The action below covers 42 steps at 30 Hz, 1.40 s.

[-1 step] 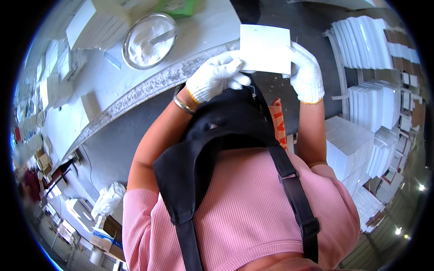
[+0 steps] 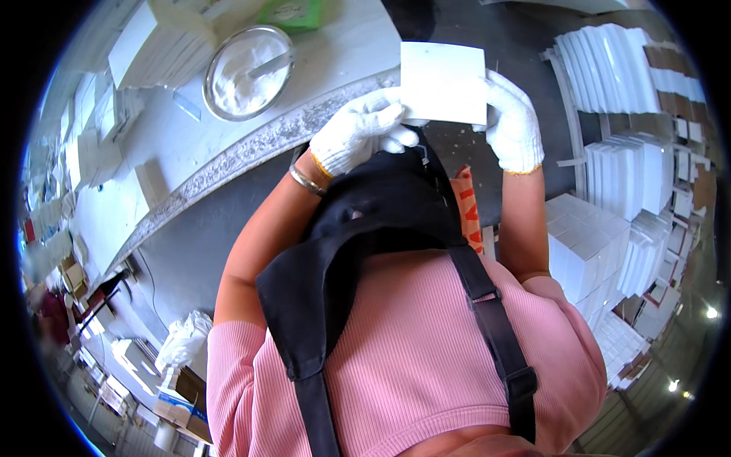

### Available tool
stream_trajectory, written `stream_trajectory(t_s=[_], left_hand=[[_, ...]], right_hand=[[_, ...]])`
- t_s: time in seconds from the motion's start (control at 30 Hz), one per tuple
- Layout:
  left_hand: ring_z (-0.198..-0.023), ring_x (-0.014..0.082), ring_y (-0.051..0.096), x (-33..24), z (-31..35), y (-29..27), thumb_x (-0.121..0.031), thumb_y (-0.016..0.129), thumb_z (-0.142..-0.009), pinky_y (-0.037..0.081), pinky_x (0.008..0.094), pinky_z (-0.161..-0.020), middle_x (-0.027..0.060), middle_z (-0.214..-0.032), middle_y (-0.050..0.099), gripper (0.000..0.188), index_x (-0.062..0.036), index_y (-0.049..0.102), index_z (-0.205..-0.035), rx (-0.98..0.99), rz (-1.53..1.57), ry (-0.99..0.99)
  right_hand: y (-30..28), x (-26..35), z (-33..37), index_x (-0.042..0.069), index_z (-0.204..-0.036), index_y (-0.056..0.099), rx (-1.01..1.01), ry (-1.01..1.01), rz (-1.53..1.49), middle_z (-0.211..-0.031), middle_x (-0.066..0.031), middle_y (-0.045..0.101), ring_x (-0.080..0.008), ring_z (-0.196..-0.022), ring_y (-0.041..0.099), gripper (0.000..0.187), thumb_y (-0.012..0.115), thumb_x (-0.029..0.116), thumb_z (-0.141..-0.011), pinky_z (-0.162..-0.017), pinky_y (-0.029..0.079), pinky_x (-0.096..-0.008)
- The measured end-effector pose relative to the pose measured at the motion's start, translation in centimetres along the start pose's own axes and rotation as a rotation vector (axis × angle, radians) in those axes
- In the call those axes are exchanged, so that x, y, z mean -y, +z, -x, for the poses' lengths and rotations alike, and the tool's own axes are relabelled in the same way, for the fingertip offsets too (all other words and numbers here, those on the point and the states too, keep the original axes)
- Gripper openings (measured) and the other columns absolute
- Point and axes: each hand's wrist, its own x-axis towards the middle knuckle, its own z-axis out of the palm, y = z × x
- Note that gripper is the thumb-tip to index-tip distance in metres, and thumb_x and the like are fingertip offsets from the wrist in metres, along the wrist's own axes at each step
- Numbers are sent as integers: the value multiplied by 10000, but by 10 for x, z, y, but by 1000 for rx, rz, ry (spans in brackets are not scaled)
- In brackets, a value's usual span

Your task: The person applies a white paste to the edges of small white square tiles using a metal spatula, then stacks them on a table. The person also adjusts the head-mounted camera during the task.

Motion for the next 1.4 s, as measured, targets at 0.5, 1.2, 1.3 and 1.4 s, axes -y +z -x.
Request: stream_trajectory(t_s=[0.5, 1.2, 1.3, 1.4], left_hand=[[-1078, 231, 649, -18, 12, 11, -211, 781, -805, 507, 328, -921, 154, -1278, 617, 776, 5, 428, -1461, -93, -229, 56], [-966, 90, 594, -56, 102, 7, -200, 722, -904, 481, 269, -873, -9, -1064, 652, 357, -24, 637, -1203, -474, -188, 401], [-963, 79, 580, -82, 161, 0, -169, 723, -896, 478, 258, -869, -14, -1058, 647, 351, -13, 639, -1199, -628, -76, 491], [-766, 121, 629, -117, 222, -24, -269, 687, -914, 513, 266, -667, 35, -908, 668, 290, -43, 648, -1090, -826, -183, 712]], right_hand=[[-5, -5, -3, -17, -1258, 651, 71, -111, -12, -1037, -100, 709, -150, -936, 651, 385, 673, 192, -935, -699, 477, -247], [97, 0, -14, -102, -1269, 587, 441, -107, 84, -1190, -139, 659, -175, -1060, 622, 355, 590, 79, -963, -944, 470, -288], [94, 4, -24, -31, -1321, 563, 485, -41, 109, -1001, -121, 699, -143, -767, 656, 383, 590, 128, -974, -611, 500, -245], [105, -2, -24, -8, -1327, 562, 452, -58, 111, -898, -104, 700, -105, -635, 608, 403, 609, 180, -974, -508, 422, -206]])
